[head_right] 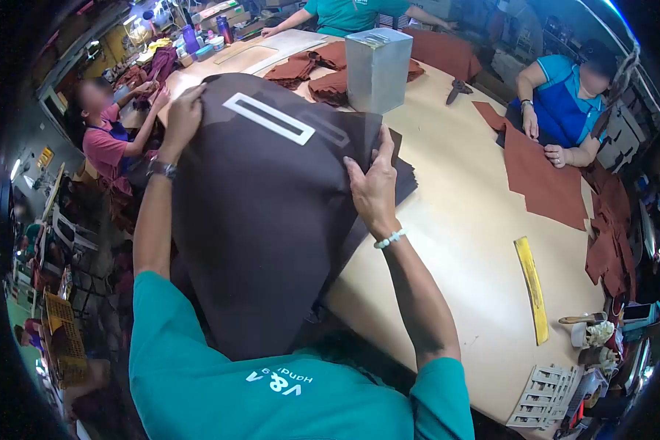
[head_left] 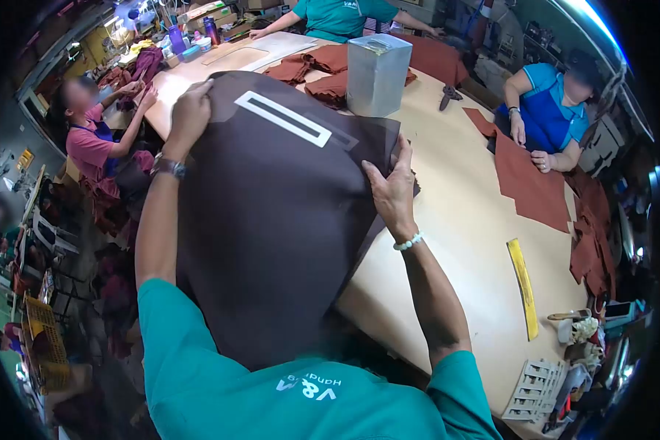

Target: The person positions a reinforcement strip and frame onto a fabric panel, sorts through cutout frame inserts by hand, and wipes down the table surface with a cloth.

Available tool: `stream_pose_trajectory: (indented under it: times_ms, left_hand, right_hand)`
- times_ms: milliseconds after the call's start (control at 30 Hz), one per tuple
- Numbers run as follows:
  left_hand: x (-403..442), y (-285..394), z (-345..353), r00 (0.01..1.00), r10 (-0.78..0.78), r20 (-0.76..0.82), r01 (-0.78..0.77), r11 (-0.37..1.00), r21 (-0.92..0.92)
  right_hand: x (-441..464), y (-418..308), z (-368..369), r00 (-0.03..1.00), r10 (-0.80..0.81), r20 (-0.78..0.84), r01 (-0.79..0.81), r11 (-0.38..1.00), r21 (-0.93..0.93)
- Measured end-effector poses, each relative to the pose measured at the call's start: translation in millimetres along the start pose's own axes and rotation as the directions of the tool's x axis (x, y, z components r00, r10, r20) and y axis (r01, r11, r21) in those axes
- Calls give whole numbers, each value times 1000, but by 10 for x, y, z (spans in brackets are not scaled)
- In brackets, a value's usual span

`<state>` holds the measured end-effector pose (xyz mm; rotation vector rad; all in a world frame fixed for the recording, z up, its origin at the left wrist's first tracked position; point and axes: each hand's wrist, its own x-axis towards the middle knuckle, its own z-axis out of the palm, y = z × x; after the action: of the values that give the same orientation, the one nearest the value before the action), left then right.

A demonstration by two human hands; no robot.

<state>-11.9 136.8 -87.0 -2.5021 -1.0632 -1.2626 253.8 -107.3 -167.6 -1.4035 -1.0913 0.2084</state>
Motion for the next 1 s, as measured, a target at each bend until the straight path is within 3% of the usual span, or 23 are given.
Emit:
stream_pose_trajectory:
  times_ms: [133, 167, 300, 433, 533, 633, 667, 733, 767, 867, 900, 1000]
  left_hand:
    - [34, -303, 904, 988, 70, 136, -78, 996, 53]
    - [24, -231, 1037, 971, 23, 236, -40, 997, 67]
    - [-131, -162, 1630, 927, -69, 370, -7, 980, 200]
    - [-41, -134, 1850, 934, -77, 348, 24, 988, 156]
    - [17, -150, 1915, 921, -98, 376, 35, 985, 171]
    - [-72, -103, 1975, 908, -154, 391, 54, 965, 255]
    - [-125, -49, 1987, 908, -174, 381, 62, 956, 288]
    - [-220, 119, 2014, 924, -169, 344, 99, 972, 213]
    - [-256, 233, 2033, 931, -166, 326, 115, 978, 172]
    - [-452, 651, 2060, 866, -39, 499, 102, 990, -100]
    - [-490, 771, 2077, 832, -19, 554, 97, 989, -112]
    - [-596, 868, 2244, 861, -24, 509, 82, 992, -91]
  right_hand:
    - [99, 291, 112, 990, 132, -42, -139, 954, -264]
    - [117, 343, 118, 985, 161, -57, -171, 927, -333]
    - [159, 504, 93, 964, 260, -64, -267, 919, -289]
    - [185, 651, 127, 978, 191, -84, -206, 943, -261]
    - [239, 633, 144, 994, 13, -111, -49, 944, -325]
    - [292, 847, 170, 991, 11, -133, -65, 908, -413]
    - [284, 868, 178, 988, 84, -133, -131, 907, -399]
    - [247, 894, 177, 965, 227, -134, -261, 891, -372]
    - [261, 904, 184, 967, 213, -140, -252, 886, -389]
    - [223, 924, 180, 969, 195, -150, -241, 875, -421]
    - [252, 910, 173, 969, 197, -152, -243, 876, -417]
    - [235, 1042, 99, 957, 133, -256, -226, 897, -380]
